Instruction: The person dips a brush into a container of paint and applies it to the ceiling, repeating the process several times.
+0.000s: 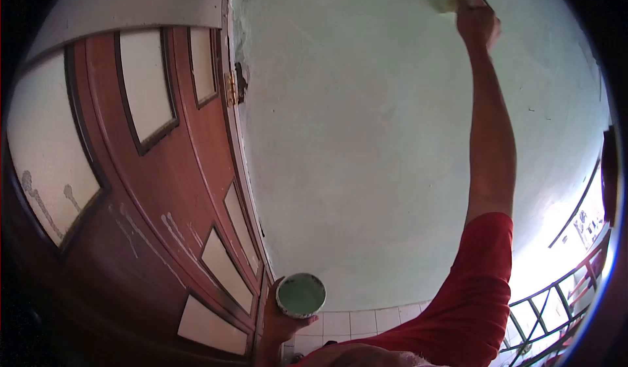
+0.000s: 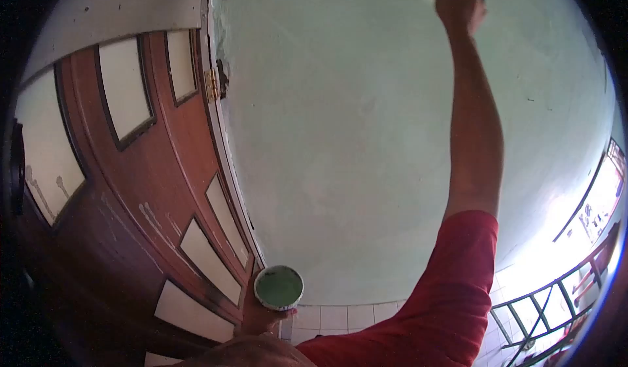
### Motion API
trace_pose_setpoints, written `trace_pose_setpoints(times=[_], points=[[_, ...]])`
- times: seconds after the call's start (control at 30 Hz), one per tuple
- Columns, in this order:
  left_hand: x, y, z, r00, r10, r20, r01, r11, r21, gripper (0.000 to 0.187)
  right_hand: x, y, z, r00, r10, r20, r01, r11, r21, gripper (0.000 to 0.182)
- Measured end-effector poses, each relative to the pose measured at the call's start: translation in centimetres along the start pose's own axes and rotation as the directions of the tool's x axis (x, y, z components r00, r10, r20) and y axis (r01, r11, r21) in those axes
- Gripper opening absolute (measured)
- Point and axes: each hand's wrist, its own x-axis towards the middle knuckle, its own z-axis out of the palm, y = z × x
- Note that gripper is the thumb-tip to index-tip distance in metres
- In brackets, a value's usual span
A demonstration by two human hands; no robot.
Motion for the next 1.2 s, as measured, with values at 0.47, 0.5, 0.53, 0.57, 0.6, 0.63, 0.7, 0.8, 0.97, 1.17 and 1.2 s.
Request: trace_pose_setpoints(times=[0.47, 0.5, 0.53, 0.57, 0.6, 0.63, 0.7, 0.8, 0.97, 1.17, 1.2], points=[[2.3, 2.5, 1.5, 0.997, 0.049, 0.053, -0.060, 0.972, 0.228, 0.114, -30.1, -19.4, 2.2, 0.644, -0.666, 0.377, 0.381, 0.706, 0.597, 0.013], [2.3, 2.5, 1.7, 0.990, 0.110, 0.091, -0.128, 0.968, 0.217, 0.111, -29.5, -19.3, 1.8, 0.646, -0.663, 0.378, 0.377, 0.708, 0.597, 0.013], [1.9, 2.9, 1.9, 0.990, 0.111, 0.089, -0.128, 0.967, 0.219, 0.111, -28.5, -18.6, 1.6, 0.628, -0.599, 0.497, 0.220, 0.749, 0.624, 0.017], [1.4, 3.5, 2.3, 0.996, 0.060, 0.070, -0.071, 0.984, 0.161, 0.111, -27.1, -17.8, 1.4, 0.584, -0.542, 0.604, 0.067, 0.774, 0.630, 0.022], [1.2, 3.8, 2.4, 0.999, 0.015, 0.050, -0.020, 0.995, 0.098, 0.112, -24.9, -16.3, 1.3, 0.651, -0.449, 0.612, 0.011, 0.812, 0.584, 0.020], [1.0, 3.6, 2.1, 0.999, 0.036, 0.036, -0.039, 0.995, 0.093, 0.112, -22.2, -13.9, 3.2, 0.673, -0.400, 0.622, 0.033, 0.856, 0.515, 0.021], [0.1, 2.3, 1.1, 1.000, -0.018, 0.008, 0.017, 0.997, 0.077, 0.113, -15.8, -8.9, 3.9, 0.822, -0.296, 0.486, -0.008, 0.848, 0.531, 0.028], [0.1, 2.9, 0.0, 0.999, 0.023, -0.026, -0.017, 0.982, 0.187, 0.116, -7.6, -5.9, 1.6, 0.970, -0.158, 0.184, 0.100, 0.951, 0.291, 0.030], [-0.8, 2.7, -0.8, 0.999, -0.008, -0.053, 0.020, 0.969, 0.245, 0.116, -2.7, -8.2, 1.7, 0.952, -0.228, -0.204, 0.261, 0.953, 0.153, 0.023], [-0.2, -1.4, -1.7, 0.997, -0.030, -0.069, 0.041, 0.985, 0.170, 0.119, -5.3, -16.6, 8.7, 0.750, -0.657, 0.080, 0.641, 0.751, 0.158, 0.024], [-0.5, -1.3, -1.4, 0.997, -0.036, -0.074, 0.048, 0.985, 0.167, 0.119, -8.0, -17.1, 10.2, 0.604, -0.784, 0.145, 0.781, 0.618, 0.086, 0.026]])
